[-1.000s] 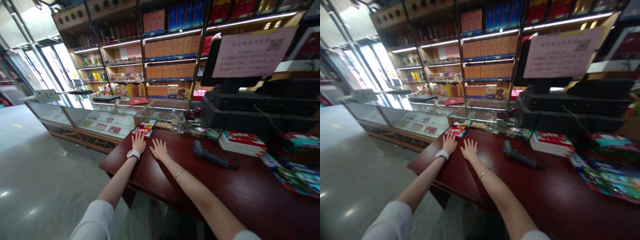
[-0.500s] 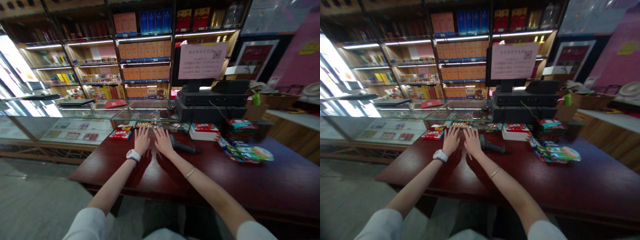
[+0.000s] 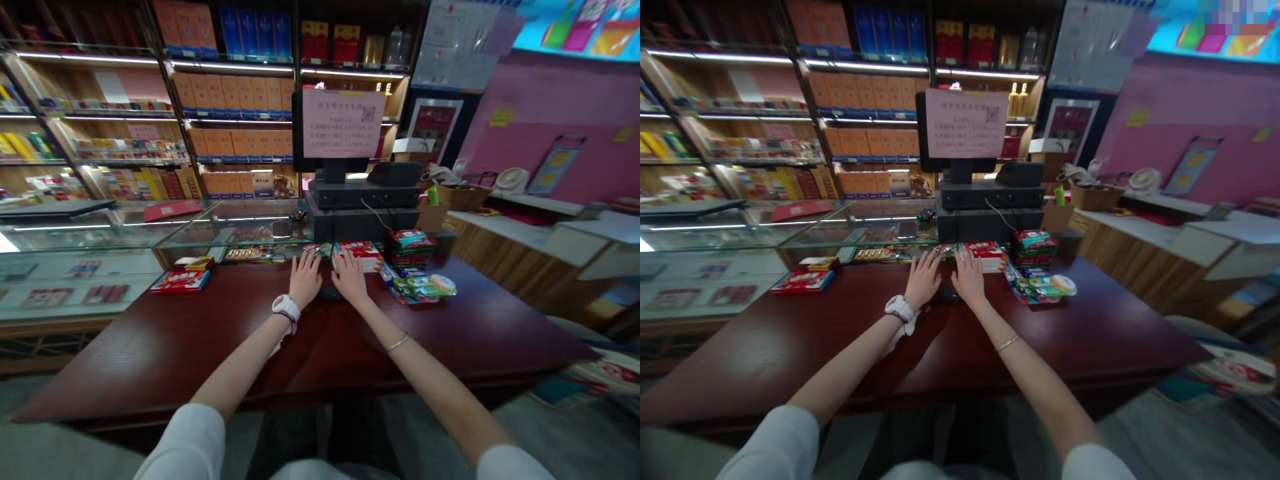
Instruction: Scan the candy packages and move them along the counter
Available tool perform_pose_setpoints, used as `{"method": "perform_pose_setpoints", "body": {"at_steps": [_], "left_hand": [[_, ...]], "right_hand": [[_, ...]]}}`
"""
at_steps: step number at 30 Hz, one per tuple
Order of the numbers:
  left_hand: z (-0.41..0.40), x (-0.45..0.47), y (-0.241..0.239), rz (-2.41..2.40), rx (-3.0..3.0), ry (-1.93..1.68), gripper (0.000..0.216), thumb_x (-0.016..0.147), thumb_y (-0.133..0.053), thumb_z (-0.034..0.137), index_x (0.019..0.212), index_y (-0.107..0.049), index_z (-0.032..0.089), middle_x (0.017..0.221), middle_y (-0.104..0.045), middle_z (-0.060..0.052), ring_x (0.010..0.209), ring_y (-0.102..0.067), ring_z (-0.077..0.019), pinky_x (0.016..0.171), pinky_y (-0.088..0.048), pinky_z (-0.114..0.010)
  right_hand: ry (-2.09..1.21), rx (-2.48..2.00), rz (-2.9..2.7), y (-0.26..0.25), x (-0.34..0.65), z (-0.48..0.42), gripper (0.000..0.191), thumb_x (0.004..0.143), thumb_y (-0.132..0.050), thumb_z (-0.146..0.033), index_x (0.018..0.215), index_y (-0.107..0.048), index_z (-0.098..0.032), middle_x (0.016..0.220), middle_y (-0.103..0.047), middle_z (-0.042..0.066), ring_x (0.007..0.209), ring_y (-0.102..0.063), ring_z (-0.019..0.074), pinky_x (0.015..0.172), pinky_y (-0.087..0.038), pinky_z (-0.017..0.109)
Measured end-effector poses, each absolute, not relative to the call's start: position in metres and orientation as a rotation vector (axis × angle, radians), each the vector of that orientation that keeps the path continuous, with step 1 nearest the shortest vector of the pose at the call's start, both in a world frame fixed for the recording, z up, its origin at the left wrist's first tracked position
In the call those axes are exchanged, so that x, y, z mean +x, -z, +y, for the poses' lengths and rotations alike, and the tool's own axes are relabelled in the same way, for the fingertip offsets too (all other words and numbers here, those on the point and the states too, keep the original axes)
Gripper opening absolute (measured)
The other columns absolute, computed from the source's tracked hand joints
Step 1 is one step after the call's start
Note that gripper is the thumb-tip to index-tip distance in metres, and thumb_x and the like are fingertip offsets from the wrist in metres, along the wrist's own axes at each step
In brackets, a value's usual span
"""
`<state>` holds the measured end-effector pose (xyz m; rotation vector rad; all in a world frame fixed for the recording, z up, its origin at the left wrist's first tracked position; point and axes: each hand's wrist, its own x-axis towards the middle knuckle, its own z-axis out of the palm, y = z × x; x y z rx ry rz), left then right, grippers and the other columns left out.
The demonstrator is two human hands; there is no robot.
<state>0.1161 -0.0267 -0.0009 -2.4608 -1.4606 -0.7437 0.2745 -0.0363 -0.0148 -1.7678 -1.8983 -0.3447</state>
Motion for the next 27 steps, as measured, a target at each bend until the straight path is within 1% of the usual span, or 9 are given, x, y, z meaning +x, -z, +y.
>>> {"method": "perform_pose_setpoints", "body": {"at_steps": [5,8,11,16,20,24,27], "left_hand": [[-0.017,0.156,0.001,-1.421,-2.505,0.804,0.054,0.090,-0.045,0.022,0.144,-0.047,0.018,0.159,-0.039,-0.008,0.149,-0.030,-0.0269,0.126,-0.016,-0.053],[-0.011,0.174,0.003,-1.432,-2.515,0.809,0.055,0.091,-0.045,0.022,0.146,-0.045,0.018,0.158,-0.042,-0.009,0.149,-0.031,-0.0267,0.125,-0.016,-0.052],[-0.004,0.189,0.006,-1.469,-2.523,0.786,0.057,0.091,-0.046,0.023,0.147,-0.043,0.017,0.158,-0.040,-0.011,0.149,-0.032,-0.0270,0.125,-0.018,-0.052],[0.009,0.209,0.011,-1.598,-2.465,0.846,0.055,0.090,-0.048,0.022,0.145,-0.046,0.018,0.156,-0.043,-0.013,0.146,-0.037,-0.0272,0.123,-0.026,-0.050],[0.018,0.223,0.013,-1.753,-2.348,0.958,0.052,0.089,-0.047,0.023,0.141,-0.051,0.017,0.152,-0.048,-0.014,0.142,-0.042,-0.0305,0.118,-0.033,-0.050],[0.022,0.232,0.020,-1.765,-2.320,1.018,0.051,0.089,-0.047,0.022,0.140,-0.053,0.017,0.148,-0.052,-0.014,0.138,-0.046,-0.0319,0.116,-0.036,-0.051],[0.022,0.235,0.028,-1.751,-2.300,1.016,0.052,0.090,-0.046,0.022,0.142,-0.052,0.019,0.144,-0.056,-0.014,0.134,-0.051,-0.0318,0.114,-0.038,-0.052]], "right_hand": [[0.361,-1.861,-1.781,0.020,0.318,-0.033,0.062,0.091,-0.047,-0.022,0.152,-0.036,-0.015,0.164,-0.025,0.014,0.150,-0.023,0.0269,0.121,-0.017,0.049],[0.355,-1.885,-1.709,0.024,0.340,-0.026,0.063,0.090,-0.048,-0.023,0.152,-0.036,-0.016,0.163,-0.027,0.015,0.149,-0.025,0.0273,0.120,-0.019,0.051],[0.329,-1.913,-1.616,0.029,0.359,-0.016,0.062,0.090,-0.050,-0.023,0.150,-0.039,-0.017,0.162,-0.030,0.016,0.148,-0.029,0.0279,0.119,-0.021,0.051],[0.245,-1.960,-1.510,0.037,0.377,0.002,0.061,0.089,-0.051,-0.024,0.149,-0.040,-0.019,0.160,-0.033,0.017,0.145,-0.032,0.0290,0.117,-0.025,0.052],[0.192,-1.968,-1.455,0.043,0.386,0.010,0.060,0.090,-0.050,-0.026,0.149,-0.040,-0.021,0.159,-0.035,0.016,0.145,-0.034,0.0285,0.116,-0.028,0.051],[0.196,-1.991,-1.457,0.050,0.390,0.013,0.060,0.092,-0.049,-0.027,0.150,-0.039,-0.019,0.159,-0.034,0.017,0.145,-0.035,0.0281,0.117,-0.027,0.047],[0.217,-2.004,-1.497,0.054,0.390,0.016,0.061,0.092,-0.048,-0.026,0.152,-0.036,-0.021,0.156,-0.040,0.015,0.143,-0.037,0.0276,0.118,-0.026,0.048]]}}
